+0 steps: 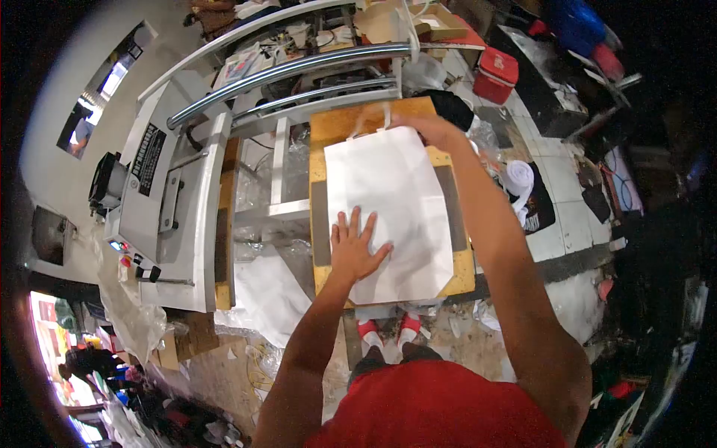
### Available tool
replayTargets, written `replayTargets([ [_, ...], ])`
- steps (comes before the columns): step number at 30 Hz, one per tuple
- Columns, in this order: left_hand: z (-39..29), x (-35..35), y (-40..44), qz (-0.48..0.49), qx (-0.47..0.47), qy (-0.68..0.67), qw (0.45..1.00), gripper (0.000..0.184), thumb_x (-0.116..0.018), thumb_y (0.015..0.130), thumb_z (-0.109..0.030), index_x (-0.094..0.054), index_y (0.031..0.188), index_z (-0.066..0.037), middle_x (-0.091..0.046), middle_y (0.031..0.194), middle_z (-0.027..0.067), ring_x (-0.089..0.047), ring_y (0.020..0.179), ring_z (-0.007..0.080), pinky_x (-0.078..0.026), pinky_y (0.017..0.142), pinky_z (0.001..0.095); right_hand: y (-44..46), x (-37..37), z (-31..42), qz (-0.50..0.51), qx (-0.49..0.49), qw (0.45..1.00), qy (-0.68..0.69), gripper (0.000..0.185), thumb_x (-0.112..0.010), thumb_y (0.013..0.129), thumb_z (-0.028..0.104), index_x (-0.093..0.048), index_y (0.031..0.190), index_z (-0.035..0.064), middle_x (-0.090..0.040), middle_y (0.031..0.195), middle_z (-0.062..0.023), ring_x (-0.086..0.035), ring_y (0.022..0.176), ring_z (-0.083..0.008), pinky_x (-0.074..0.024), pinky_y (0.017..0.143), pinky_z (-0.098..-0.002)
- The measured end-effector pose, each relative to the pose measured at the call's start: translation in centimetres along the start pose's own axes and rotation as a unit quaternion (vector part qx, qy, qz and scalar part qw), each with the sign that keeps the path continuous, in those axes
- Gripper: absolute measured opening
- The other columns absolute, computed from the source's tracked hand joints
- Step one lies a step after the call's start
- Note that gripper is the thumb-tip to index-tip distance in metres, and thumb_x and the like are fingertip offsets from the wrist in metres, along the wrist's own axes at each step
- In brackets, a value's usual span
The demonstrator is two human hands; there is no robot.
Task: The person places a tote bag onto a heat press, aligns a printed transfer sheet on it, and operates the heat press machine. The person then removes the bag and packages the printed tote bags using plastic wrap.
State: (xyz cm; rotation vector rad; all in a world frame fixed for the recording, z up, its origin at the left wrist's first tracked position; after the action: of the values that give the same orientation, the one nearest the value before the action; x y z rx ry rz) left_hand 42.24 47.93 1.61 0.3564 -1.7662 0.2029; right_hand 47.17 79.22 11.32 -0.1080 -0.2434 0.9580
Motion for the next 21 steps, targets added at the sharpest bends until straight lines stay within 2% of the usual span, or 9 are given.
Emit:
replayTargets([
  [2,0.1,0.0,0.1,-0.002,0.004,-0.002,1.0,0.081,-0.05,0.087,-0.067,-0.033,0.153,-0.024,-0.02,0.16,0.0184,-0.014,0.146,0.0486,-0.014,0.116,0.0599,0.4,-1.2,3.1,0.148,-0.106,0.978,-0.102,0.087,-0.052,0.079,0.082,-0.07,0.113,0.004,-0.071,0.101,-0.0103,-0.067,0.087,-0.0182,-0.053,0.077,-0.034],
  [7,0.5,-0.4,0.1,0.009,-0.002,-0.006,1.0,0.083,-0.051,0.087,-0.066,-0.029,0.154,-0.022,-0.017,0.161,0.0187,-0.013,0.145,0.05,-0.014,0.115,0.0623,0.2,-4.2,3.9,0.186,-0.264,0.913,-0.25,0.098,-0.043,0.077,0.088,-0.069,0.111,-0.0001,-0.07,0.101,-0.0198,-0.068,0.094,-0.0294,-0.053,0.083,-0.0425],
  [9,0.5,-0.5,0.2,0.028,0.006,-0.006,1.0,0.084,-0.05,0.088,-0.067,-0.029,0.155,-0.021,-0.016,0.161,0.0191,-0.01,0.146,0.0501,-0.013,0.116,0.0617,4.2,-5.7,1.5,0.198,0.058,0.805,-0.556,0.083,-0.06,0.081,0.07,-0.06,0.121,-0.0035,-0.069,0.103,-0.0242,-0.066,0.1,-0.0381,-0.0513,0.089,-0.0462],
  [12,0.9,-1.1,-0.1,-0.006,-0.005,-0.018,1.0,0.086,-0.049,0.086,-0.07,-0.031,0.154,-0.019,-0.013,0.162,0.0187,-0.008,0.147,0.0486,-0.012,0.117,0.0605,0.7,-10.8,0.2,0.085,0.217,0.923,-0.306,0.068,-0.071,0.075,0.011,-0.043,0.135,-0.0011,-0.065,0.109,-0.0227,-0.065,0.098,-0.0372,-0.0519,0.086,-0.0438],
  [13,1.0,-0.9,0.0,0.015,0.005,-0.024,1.0,0.087,-0.048,0.085,-0.07,-0.032,0.153,-0.02,-0.011,0.163,0.0177,-0.008,0.147,0.0473,-0.013,0.117,0.0597,-3.3,-13.4,2.8,0.116,0.109,0.963,-0.218,0.059,-0.067,0.077,0.01,-0.046,0.132,0.0031,-0.063,0.117,-0.0255,-0.057,0.114,-0.0438,-0.0455,0.098,-0.0467],
  [14,1.2,-0.7,-0.2,0.011,0.008,-0.026,1.0,0.085,-0.05,0.085,-0.069,-0.034,0.152,-0.019,-0.017,0.161,0.0195,-0.01,0.147,0.0475,-0.014,0.117,0.0598,-5.2,-15.1,0.8,0.117,0.272,0.878,-0.377,0.049,-0.063,0.078,0.007,-0.053,0.126,0.0061,-0.062,0.12,-0.0222,-0.053,0.119,-0.0428,-0.044,0.099,-0.0454],
  [17,2.8,-1.9,-0.1,-0.008,0.001,-0.03,1.0,0.078,-0.057,0.084,-0.063,-0.043,0.146,-0.017,-0.034,0.151,0.0239,-0.022,0.143,0.0467,-0.019,0.115,0.0585,-13.7,-19.8,2.3,0.374,0.421,0.656,-0.502,0.027,-0.062,0.084,0.012,-0.064,0.11,0.0055,-0.059,0.124,-0.019,-0.056,0.114,-0.038,-0.0433,0.101,-0.0461],
  [19,3.7,-4.6,-0.1,-0.018,0.015,-0.025,0.999,0.077,-0.059,0.082,-0.062,-0.048,0.142,-0.015,-0.036,0.15,0.0238,-0.027,0.142,0.0445,-0.021,0.115,0.0563,-9.4,-17.6,-3.5,0.336,0.384,0.737,-0.445,0.028,-0.063,0.082,0.015,-0.065,0.109,0.0074,-0.062,0.114,-0.0165,-0.058,0.11,-0.036,-0.0451,0.097,-0.0454],
  [21,1.7,-2.1,-0.1,0.027,0.027,-0.012,0.999,0.08,-0.054,0.084,-0.066,-0.044,0.146,-0.017,-0.027,0.156,0.0204,-0.02,0.144,0.0433,-0.016,0.117,0.0555,-1.8,-9.3,-8.6,0.146,0.424,0.757,-0.475,0.028,-0.059,0.083,0.02,-0.066,0.109,0.0103,-0.065,0.099,-0.0127,-0.06,0.103,-0.0319,-0.0454,0.094,-0.0438],
])
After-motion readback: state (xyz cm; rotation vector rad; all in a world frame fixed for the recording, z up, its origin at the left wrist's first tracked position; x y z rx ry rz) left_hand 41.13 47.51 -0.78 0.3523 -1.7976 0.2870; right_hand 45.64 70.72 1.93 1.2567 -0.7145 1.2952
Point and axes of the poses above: each hand's wrist, its own y-axis towards the middle knuckle, its own x-axis out of the back of the hand, z = x × y, the point moved 4 cm from there along y, towards the middle knuckle
